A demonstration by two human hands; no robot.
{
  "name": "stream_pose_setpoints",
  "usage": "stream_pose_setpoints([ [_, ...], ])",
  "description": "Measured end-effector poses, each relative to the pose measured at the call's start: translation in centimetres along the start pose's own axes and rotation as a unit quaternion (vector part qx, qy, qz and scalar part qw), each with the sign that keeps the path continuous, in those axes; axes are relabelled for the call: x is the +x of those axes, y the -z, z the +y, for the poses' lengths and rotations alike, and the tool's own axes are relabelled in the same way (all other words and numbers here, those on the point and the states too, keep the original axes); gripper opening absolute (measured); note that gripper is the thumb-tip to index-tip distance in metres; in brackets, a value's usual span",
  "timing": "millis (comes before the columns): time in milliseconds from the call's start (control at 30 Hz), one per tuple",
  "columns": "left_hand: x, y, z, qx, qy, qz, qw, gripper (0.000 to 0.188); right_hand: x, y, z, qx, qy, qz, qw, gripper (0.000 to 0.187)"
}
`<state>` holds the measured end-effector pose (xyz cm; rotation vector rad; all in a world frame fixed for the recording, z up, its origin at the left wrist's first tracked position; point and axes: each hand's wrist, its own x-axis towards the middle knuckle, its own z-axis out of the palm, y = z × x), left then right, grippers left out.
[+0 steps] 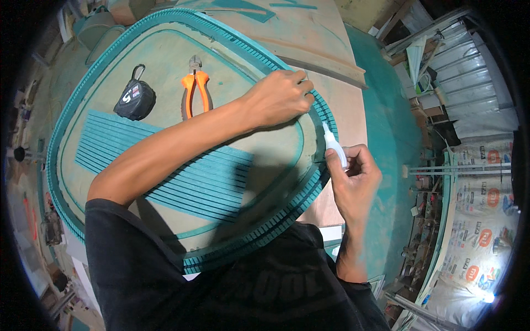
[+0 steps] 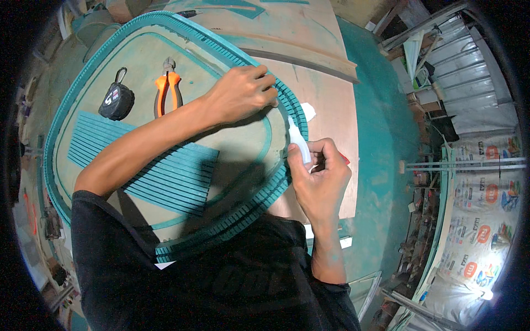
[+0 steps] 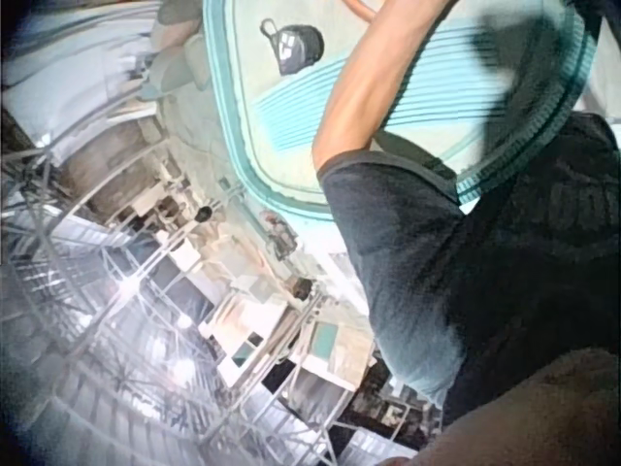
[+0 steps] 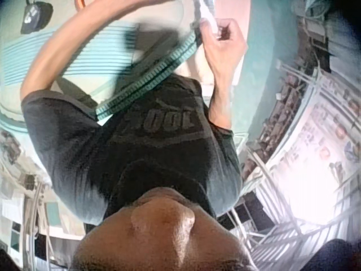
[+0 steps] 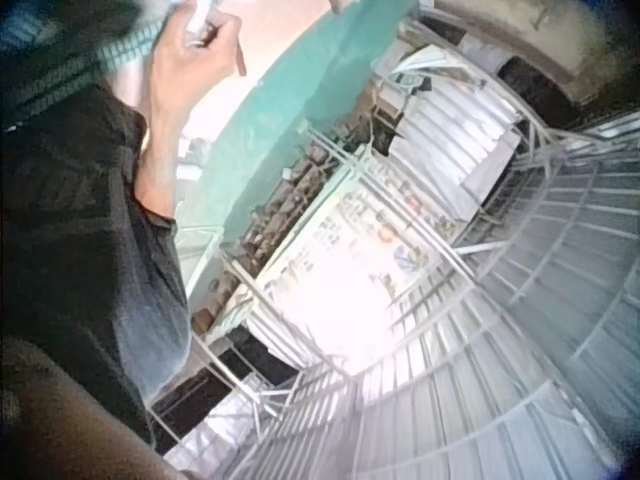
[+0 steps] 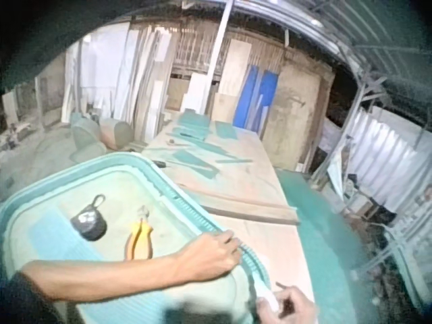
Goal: The person applies adhesive to the inner rim of a curved furniture frame and presses a flexible decorative edging strip into the groove by hand, periodically wiping the strip with a cloth.
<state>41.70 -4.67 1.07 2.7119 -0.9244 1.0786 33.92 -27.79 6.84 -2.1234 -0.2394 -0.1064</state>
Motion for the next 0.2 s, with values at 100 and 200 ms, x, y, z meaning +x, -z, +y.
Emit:
stream_pose_setpoints([
  [100,0.1,0.1,-0.3,0.017,-0.036,-0.001,0.999,0.013,0.0,-1.0,-0.9,-0.062,-0.004,0.016,0.998,0.022],
  [200,0.6,0.5,-0.6,0.015,-0.068,-0.068,0.995,0.014,0.0,-1.8,-1.8,-0.140,-0.013,0.024,0.990,0.025],
])
